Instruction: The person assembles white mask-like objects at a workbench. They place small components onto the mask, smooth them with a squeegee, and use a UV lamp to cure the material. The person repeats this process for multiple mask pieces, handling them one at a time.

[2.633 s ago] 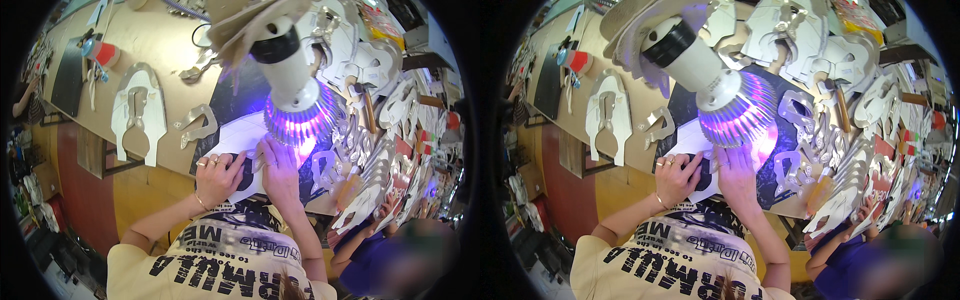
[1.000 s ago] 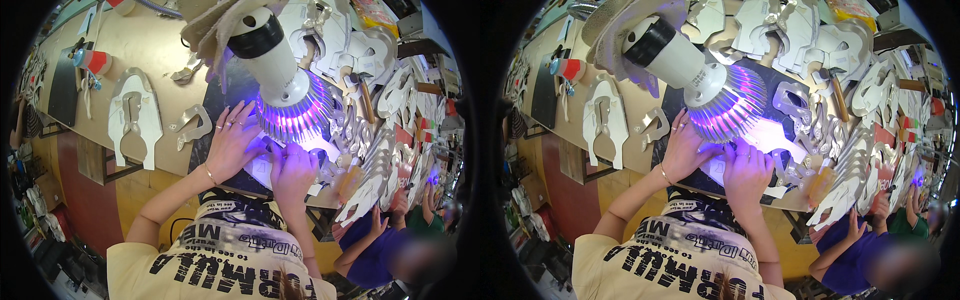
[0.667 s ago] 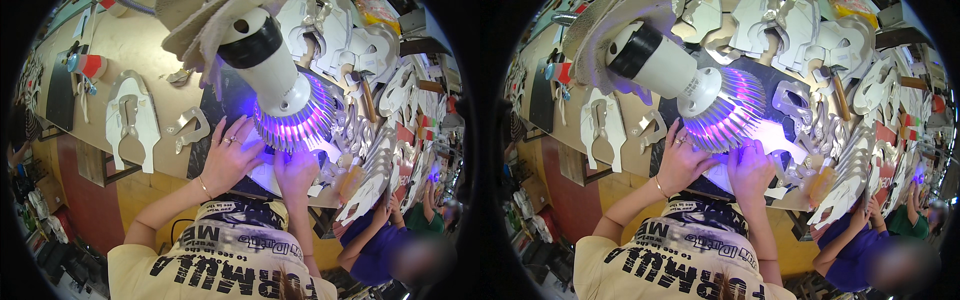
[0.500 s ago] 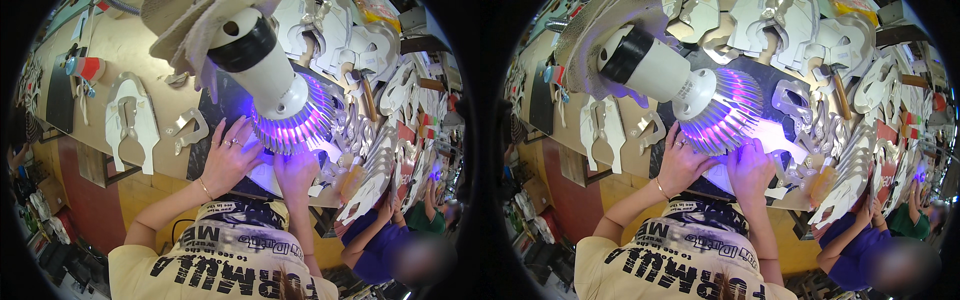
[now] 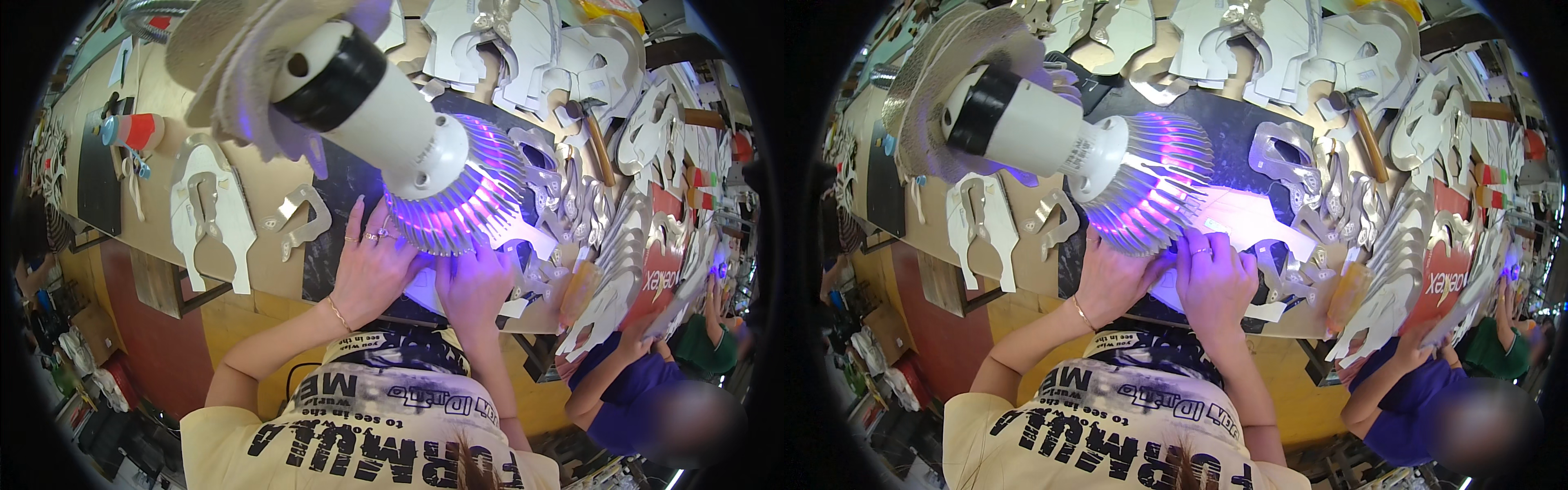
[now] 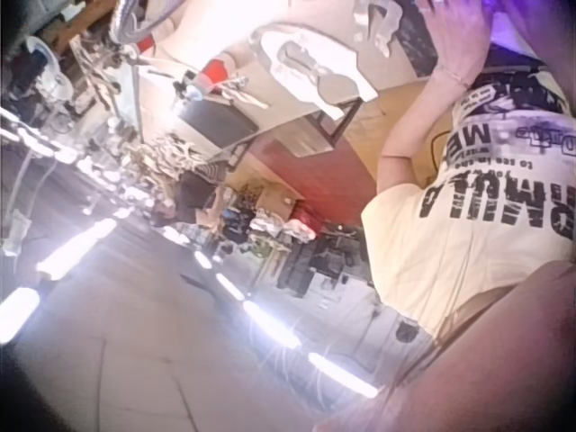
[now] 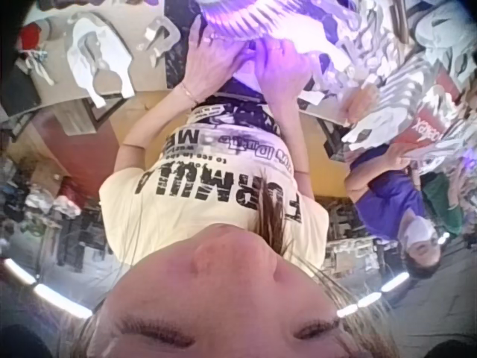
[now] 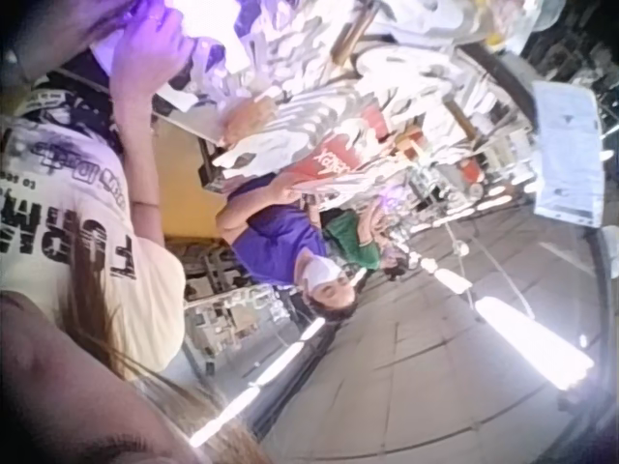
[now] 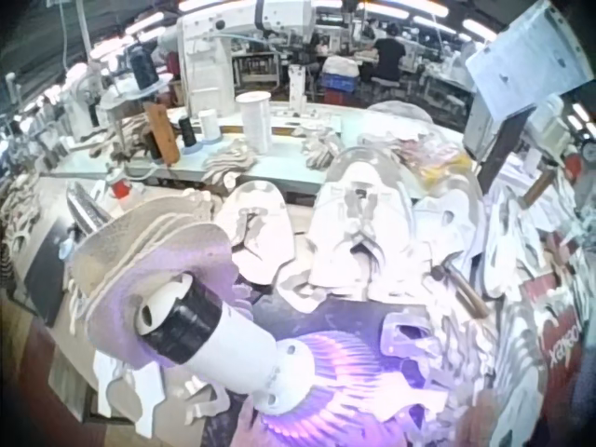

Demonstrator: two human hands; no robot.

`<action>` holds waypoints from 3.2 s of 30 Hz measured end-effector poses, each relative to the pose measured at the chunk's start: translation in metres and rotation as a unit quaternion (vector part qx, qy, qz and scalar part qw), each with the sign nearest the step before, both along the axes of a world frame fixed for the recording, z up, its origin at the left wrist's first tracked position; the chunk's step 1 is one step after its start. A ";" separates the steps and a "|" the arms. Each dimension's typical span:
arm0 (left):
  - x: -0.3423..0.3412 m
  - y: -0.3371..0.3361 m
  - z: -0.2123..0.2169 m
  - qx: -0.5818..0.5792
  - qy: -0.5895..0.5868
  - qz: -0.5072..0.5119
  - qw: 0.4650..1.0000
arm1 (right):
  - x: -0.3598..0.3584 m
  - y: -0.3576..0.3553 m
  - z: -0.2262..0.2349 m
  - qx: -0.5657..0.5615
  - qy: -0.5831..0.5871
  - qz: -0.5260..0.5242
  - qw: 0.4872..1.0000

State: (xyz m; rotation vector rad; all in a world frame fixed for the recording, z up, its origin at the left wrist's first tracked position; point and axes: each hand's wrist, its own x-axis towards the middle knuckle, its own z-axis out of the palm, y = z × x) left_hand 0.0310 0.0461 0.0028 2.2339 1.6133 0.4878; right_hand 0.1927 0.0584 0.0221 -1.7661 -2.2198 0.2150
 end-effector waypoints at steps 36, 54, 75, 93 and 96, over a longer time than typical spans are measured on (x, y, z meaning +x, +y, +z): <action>0.008 0.003 0.006 -0.011 0.075 -0.036 0.996 | 0.017 0.022 0.001 -0.120 0.161 -0.105 0.974; 0.010 -0.002 -0.010 0.013 0.046 -0.088 0.995 | 0.017 -0.008 -0.006 0.083 0.086 0.015 0.993; 0.025 -0.005 -0.003 -0.026 0.112 -0.078 0.990 | 0.020 -0.003 -0.016 0.005 0.152 -0.079 0.985; 0.016 -0.008 -0.005 -0.016 0.017 -0.057 0.998 | 0.017 -0.004 -0.004 -0.017 0.044 -0.068 0.997; 0.018 -0.009 -0.007 -0.012 0.030 -0.055 0.998 | 0.013 -0.007 0.000 -0.024 0.021 -0.051 0.998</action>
